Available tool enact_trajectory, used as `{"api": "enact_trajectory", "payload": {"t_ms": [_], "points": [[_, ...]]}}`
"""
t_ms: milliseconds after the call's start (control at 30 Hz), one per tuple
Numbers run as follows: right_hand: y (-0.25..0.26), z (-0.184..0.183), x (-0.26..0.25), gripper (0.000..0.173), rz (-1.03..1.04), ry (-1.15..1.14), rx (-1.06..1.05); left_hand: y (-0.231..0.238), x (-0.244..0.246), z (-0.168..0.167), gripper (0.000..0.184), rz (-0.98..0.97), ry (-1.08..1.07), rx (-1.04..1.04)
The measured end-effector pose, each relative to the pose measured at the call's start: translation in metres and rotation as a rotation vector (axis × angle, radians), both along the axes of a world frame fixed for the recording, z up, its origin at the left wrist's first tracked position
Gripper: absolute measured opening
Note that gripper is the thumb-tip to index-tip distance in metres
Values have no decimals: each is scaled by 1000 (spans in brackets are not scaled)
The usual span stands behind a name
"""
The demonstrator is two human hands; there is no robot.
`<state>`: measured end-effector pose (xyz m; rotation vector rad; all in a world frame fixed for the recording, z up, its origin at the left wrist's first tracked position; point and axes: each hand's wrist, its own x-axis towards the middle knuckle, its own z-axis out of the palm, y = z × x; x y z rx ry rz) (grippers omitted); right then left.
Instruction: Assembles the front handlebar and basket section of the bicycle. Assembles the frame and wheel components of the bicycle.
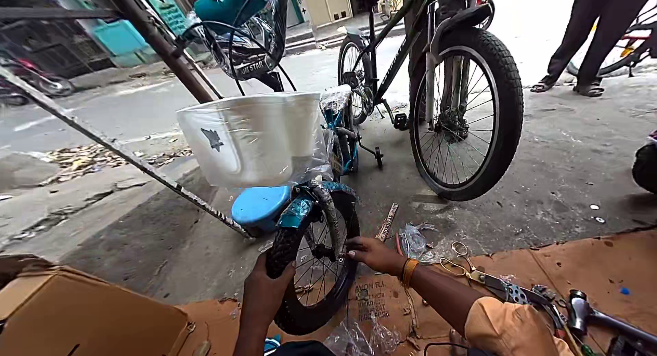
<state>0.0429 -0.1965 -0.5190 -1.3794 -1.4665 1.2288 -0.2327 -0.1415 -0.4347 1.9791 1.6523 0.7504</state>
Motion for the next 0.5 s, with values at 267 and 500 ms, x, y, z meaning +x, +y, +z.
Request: {"api": "enact_trajectory", "payload": {"t_ms": [267,500], "points": [[-28,-28,5,39,4,-229,-112,-8,-26,-24,74,97,156,219],[-57,-36,-8,38,61,-194,-90,-93,-117,-79,69,236,-73,239]]}}
